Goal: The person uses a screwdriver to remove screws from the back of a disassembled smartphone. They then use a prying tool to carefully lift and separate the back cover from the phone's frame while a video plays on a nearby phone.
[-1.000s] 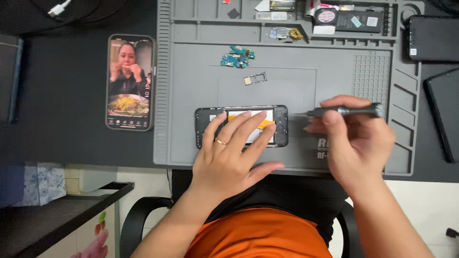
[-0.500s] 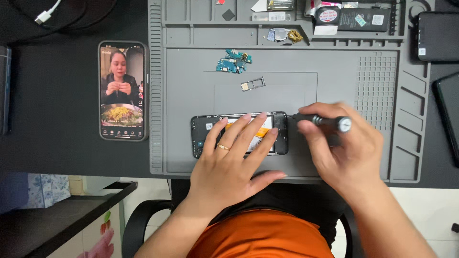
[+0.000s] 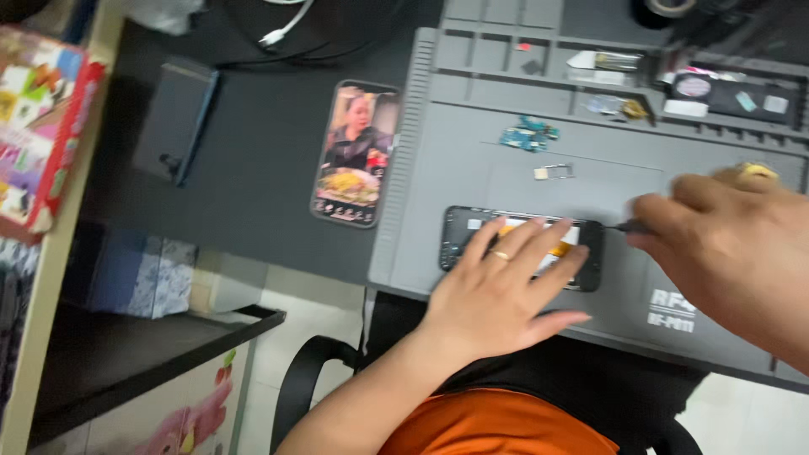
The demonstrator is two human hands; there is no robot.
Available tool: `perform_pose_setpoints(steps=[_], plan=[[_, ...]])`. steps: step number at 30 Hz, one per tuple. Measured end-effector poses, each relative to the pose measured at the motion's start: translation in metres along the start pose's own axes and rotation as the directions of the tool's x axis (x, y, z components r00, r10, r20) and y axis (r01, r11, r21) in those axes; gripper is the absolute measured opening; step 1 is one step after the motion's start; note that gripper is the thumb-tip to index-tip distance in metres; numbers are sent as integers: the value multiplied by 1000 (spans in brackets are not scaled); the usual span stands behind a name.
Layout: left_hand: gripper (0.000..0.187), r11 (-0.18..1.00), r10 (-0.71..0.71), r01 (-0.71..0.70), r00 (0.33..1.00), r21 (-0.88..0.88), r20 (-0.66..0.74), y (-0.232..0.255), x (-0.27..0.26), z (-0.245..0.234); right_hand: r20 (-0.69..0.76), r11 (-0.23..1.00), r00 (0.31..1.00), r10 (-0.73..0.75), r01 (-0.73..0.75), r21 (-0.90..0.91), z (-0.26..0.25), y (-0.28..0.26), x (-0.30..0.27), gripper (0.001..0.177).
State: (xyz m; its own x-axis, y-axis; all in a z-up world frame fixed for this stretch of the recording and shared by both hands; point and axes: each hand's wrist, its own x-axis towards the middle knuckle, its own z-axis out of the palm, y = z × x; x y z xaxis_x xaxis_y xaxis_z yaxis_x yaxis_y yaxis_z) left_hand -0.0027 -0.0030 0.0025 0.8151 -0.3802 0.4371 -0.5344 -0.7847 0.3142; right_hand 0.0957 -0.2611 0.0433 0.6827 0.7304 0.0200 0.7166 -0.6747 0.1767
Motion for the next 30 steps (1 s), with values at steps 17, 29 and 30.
perform_pose_setpoints(steps=[17, 29, 30], plan=[[55, 999, 32, -33, 999, -13, -27, -5, -5, -1, 422, 902, 842, 336, -157, -403, -21, -25, 35, 38], [51, 999, 28, -27, 1000, -21, 8, -7, -4, -1, 230, 613, 788, 571, -596, 519, -60, -17, 2, 24], [51, 999, 18, -18, 1000, -26, -8, -7, -3, 0, 226, 627, 793, 565, -591, 507, -58, -27, -11, 24]])
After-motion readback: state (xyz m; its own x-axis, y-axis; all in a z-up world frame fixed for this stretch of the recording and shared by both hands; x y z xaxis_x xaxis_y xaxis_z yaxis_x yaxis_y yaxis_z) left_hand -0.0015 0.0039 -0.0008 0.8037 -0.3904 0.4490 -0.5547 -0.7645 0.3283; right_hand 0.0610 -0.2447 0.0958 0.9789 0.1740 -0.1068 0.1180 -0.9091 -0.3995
